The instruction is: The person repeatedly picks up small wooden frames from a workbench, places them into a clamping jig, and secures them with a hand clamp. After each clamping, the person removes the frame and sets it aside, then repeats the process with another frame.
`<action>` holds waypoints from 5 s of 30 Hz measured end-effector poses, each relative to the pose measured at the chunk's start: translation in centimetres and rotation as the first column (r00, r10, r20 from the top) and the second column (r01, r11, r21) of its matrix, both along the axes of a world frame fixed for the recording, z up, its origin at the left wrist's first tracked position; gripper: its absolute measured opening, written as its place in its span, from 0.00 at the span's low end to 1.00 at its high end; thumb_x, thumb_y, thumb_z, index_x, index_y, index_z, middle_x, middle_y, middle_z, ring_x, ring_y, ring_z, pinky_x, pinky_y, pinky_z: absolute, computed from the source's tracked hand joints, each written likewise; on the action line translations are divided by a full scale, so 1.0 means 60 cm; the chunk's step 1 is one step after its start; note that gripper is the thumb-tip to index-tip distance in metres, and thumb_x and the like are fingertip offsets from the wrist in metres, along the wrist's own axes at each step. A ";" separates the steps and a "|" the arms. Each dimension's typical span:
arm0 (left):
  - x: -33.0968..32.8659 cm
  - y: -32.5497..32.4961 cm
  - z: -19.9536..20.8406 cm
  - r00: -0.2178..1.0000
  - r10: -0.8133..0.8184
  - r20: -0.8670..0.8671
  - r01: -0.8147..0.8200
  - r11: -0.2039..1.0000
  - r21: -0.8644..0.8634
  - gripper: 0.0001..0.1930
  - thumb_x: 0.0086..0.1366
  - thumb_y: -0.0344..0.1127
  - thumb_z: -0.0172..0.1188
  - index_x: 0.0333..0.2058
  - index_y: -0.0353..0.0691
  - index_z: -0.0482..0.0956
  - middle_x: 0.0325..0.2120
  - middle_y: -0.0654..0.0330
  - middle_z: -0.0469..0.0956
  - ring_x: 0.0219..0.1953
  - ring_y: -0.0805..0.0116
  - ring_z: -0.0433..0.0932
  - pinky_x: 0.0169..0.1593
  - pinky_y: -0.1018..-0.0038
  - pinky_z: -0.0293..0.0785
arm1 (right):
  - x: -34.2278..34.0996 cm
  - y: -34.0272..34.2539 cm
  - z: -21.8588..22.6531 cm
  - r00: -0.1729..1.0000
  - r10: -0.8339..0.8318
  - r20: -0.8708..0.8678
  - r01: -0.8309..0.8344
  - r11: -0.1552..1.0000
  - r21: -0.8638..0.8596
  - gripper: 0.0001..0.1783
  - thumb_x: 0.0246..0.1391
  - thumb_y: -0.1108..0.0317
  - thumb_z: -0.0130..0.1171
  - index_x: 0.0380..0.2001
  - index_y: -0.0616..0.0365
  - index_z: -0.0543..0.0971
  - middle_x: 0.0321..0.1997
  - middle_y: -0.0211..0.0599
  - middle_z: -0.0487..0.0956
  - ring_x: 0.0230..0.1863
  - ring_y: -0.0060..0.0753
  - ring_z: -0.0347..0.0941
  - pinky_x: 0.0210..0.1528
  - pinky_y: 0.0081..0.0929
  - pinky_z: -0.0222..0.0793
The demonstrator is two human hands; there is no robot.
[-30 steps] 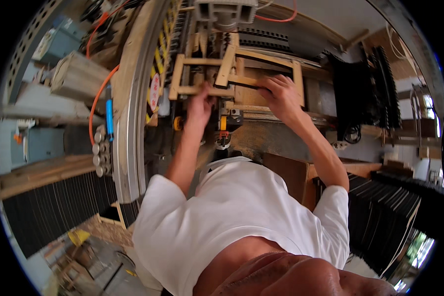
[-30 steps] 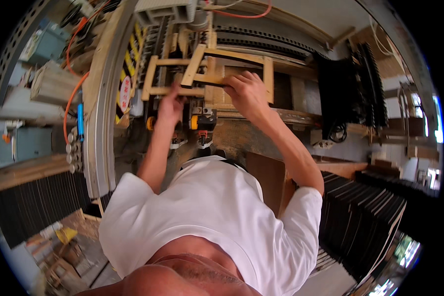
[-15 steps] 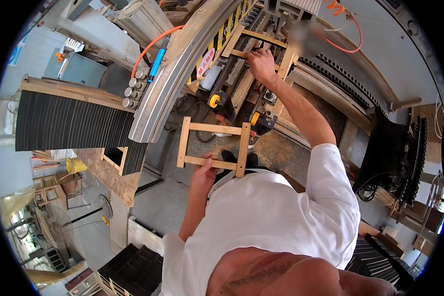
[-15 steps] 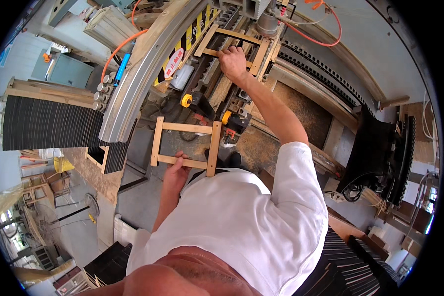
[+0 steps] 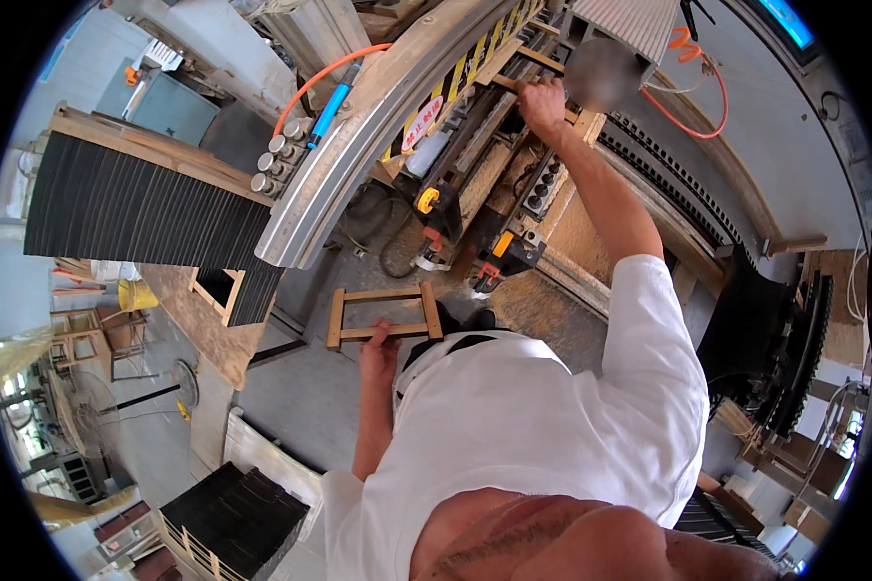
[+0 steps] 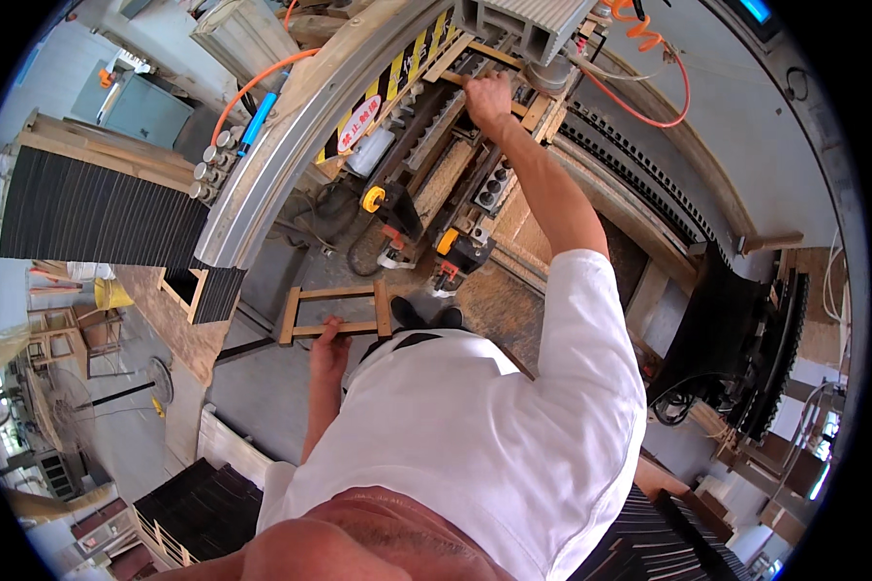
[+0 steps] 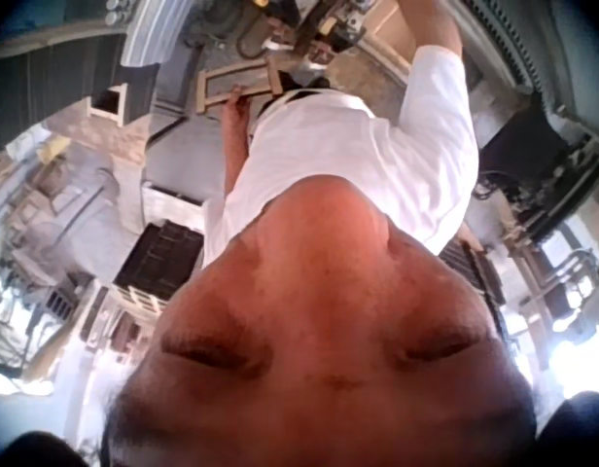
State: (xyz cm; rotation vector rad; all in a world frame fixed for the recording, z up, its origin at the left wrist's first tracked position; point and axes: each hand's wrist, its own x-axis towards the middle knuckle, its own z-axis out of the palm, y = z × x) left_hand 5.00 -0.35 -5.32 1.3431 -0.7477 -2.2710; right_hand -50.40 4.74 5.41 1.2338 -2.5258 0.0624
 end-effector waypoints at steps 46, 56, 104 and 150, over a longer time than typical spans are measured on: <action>0.037 0.022 -0.081 0.850 0.277 0.448 -0.144 0.940 -0.309 0.15 0.53 0.29 0.66 0.39 0.30 0.76 0.31 0.58 0.78 0.27 0.68 0.77 0.28 0.72 0.75 | -0.137 -0.061 -0.029 0.957 -0.259 0.132 0.259 0.966 0.020 0.12 0.51 0.67 0.55 0.40 0.50 0.79 0.39 0.43 0.81 0.48 0.51 0.75 0.51 0.48 0.70; 0.212 -0.164 0.042 0.673 0.706 0.223 -0.365 0.578 -0.730 0.11 0.61 0.32 0.62 0.37 0.29 0.78 0.25 0.62 0.78 0.26 0.77 0.75 0.28 0.78 0.71 | -0.064 -0.022 -0.042 0.945 -0.326 0.018 0.324 0.943 0.083 0.27 0.58 0.65 0.50 0.61 0.57 0.63 0.65 0.44 0.64 0.62 0.44 0.64 0.54 0.39 0.72; 0.270 -0.619 0.033 0.486 0.416 0.768 0.859 -0.065 -0.508 0.28 0.50 0.32 0.63 0.51 0.32 0.72 0.43 0.45 0.77 0.46 0.47 0.75 0.51 0.57 0.68 | 0.843 0.241 -0.144 0.538 -0.250 0.805 0.581 0.802 -0.139 0.18 0.48 0.66 0.60 0.44 0.58 0.77 0.40 0.50 0.80 0.42 0.53 0.76 0.45 0.40 0.72; -1.076 -0.019 0.060 0.841 -0.386 -0.380 0.431 0.901 0.039 0.26 0.66 0.44 0.58 0.58 0.40 0.65 0.40 0.54 0.71 0.38 0.62 0.69 0.45 0.63 0.69 | 0.641 0.378 0.440 0.817 -0.535 0.215 0.576 0.742 -0.343 0.10 0.43 0.80 0.62 0.32 0.60 0.78 0.40 0.39 0.80 0.40 0.43 0.74 0.42 0.34 0.70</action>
